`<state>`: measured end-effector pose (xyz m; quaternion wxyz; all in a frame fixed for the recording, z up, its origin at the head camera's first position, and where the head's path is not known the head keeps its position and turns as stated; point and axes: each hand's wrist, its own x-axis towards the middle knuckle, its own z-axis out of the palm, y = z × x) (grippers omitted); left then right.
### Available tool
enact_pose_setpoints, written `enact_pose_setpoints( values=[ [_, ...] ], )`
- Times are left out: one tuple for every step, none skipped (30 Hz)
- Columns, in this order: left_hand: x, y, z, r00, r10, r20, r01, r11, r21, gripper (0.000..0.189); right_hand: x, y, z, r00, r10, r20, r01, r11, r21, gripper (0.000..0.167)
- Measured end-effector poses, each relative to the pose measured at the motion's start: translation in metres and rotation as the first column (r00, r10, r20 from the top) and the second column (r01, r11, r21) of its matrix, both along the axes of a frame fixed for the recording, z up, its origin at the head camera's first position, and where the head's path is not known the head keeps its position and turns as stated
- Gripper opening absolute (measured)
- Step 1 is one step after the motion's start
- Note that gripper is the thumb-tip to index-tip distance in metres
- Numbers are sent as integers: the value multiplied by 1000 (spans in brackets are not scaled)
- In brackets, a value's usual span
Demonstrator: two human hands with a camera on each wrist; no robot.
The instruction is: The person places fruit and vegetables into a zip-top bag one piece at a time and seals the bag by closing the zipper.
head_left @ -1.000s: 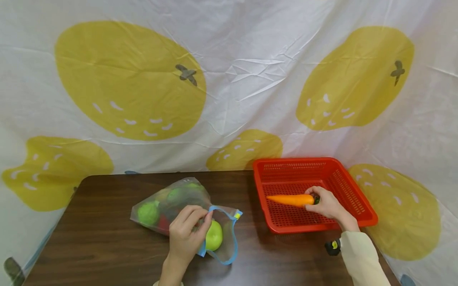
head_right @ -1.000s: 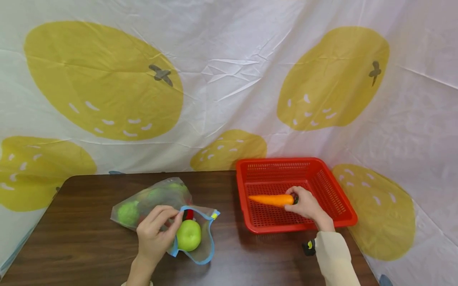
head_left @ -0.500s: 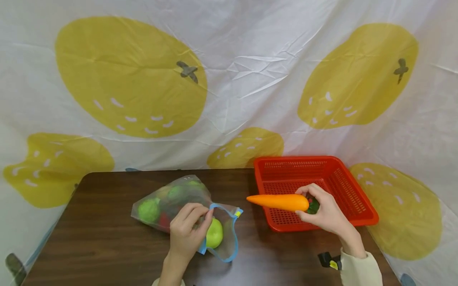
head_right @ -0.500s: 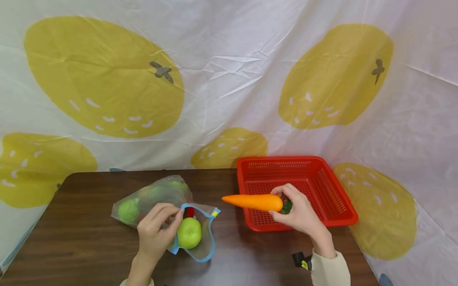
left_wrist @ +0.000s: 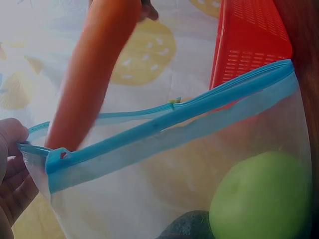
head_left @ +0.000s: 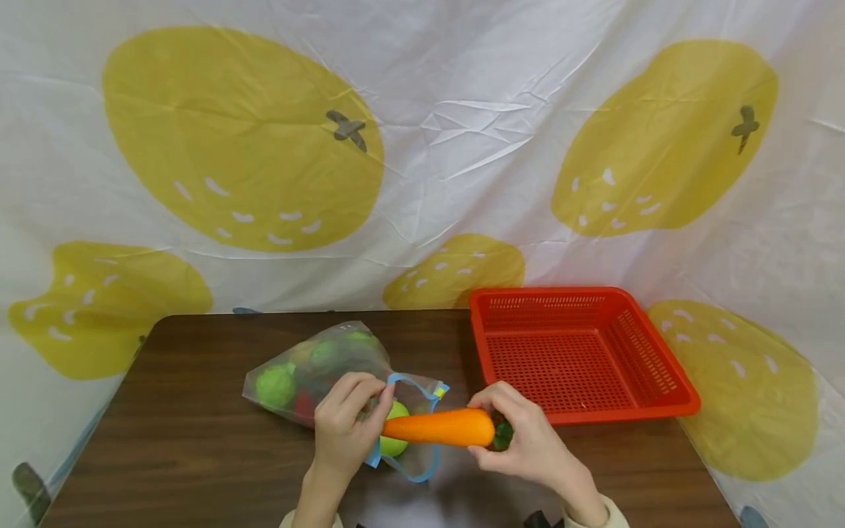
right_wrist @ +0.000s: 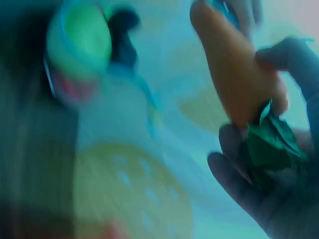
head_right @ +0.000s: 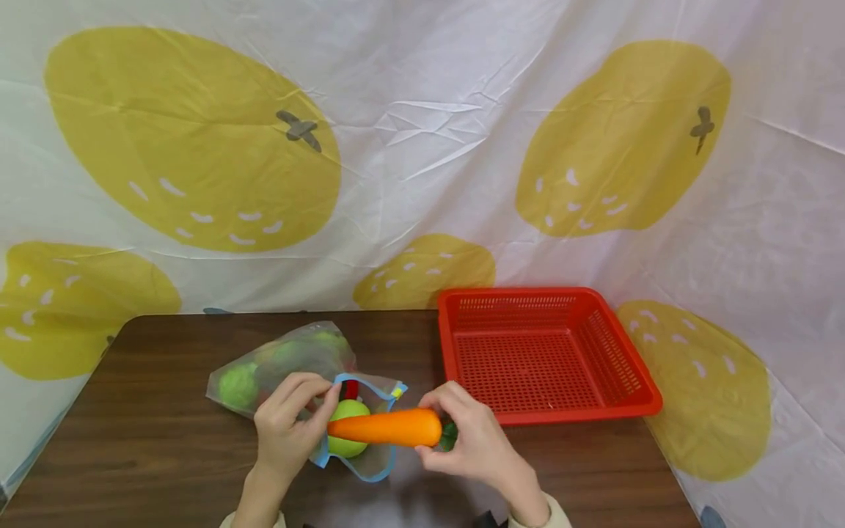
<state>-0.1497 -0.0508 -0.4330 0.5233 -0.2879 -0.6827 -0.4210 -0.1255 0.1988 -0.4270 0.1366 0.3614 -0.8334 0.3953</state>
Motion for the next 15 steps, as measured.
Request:
enact_pose_setpoints(
  values=[
    [0, 0, 0, 1000, 1, 1, -1, 1000, 0, 26, 0, -8, -5, 1000, -8, -21, 8, 1000, -2, 44],
    [0, 0, 0, 1000, 3, 2, -3, 1000, 0, 26, 0, -17, -10, 999, -22, -30, 22, 1000, -7, 43],
    [0, 0, 0, 1000, 5, 4, -5, 1000, -2, 27, 1, -26, -15, 999, -34, -35, 33, 999, -15, 42],
    [0, 0, 0, 1000, 8, 5, -8, 1000, -3, 27, 1, -34, -19, 998, -49, -46, 49, 999, -15, 41],
    [0, 0, 0, 1000, 10, 6, -10, 1000, -4, 27, 1, -42, -24, 996, -65, -54, 64, 998, -17, 41],
    [1, 0, 0, 1000, 13, 7, -13, 1000, -7, 27, 0, -49, -28, 995, -80, -56, 79, 997, -20, 41],
    [1, 0, 0, 1000, 16, 9, -16, 1000, -9, 27, 0, -56, -31, 994, -93, -59, 92, 995, -26, 41],
    [1, 0, 0, 1000, 21, 11, -20, 1000, -11, 28, -1, -63, -36, 993, -104, -53, 102, 994, -35, 41],
    [1, -1, 0, 1000, 24, 13, -24, 1000, -14, 28, -2, -69, -40, 993, -108, -57, 105, 993, -46, 41],
    [1, -1, 0, 999, 28, 15, -28, 999, -15, 28, -4, -75, -44, 992, -110, -65, 106, 993, -54, 42],
    [2, -1, 0, 999, 31, 17, -31, 999, -17, 28, -5, -81, -49, 991, -112, -68, 108, 992, -64, 43],
    [2, -1, 0, 999, 31, 18, -31, 999, -17, 28, -7, -87, -53, 990, -117, -75, 111, 991, -75, 45],
    [2, 0, 0, 999, 31, 19, -30, 999, -17, 28, -9, -92, -58, 989, -122, -87, 114, 990, -88, 46],
    [3, 0, 0, 999, 28, 19, -28, 999, -17, 28, -11, -98, -62, 987, -130, -95, 121, 988, -97, 46],
    [3, 0, -1, 1000, 26, 16, -26, 1000, -16, 28, -12, -103, -67, 984, -136, -114, 125, 987, -105, 47]
  ],
)
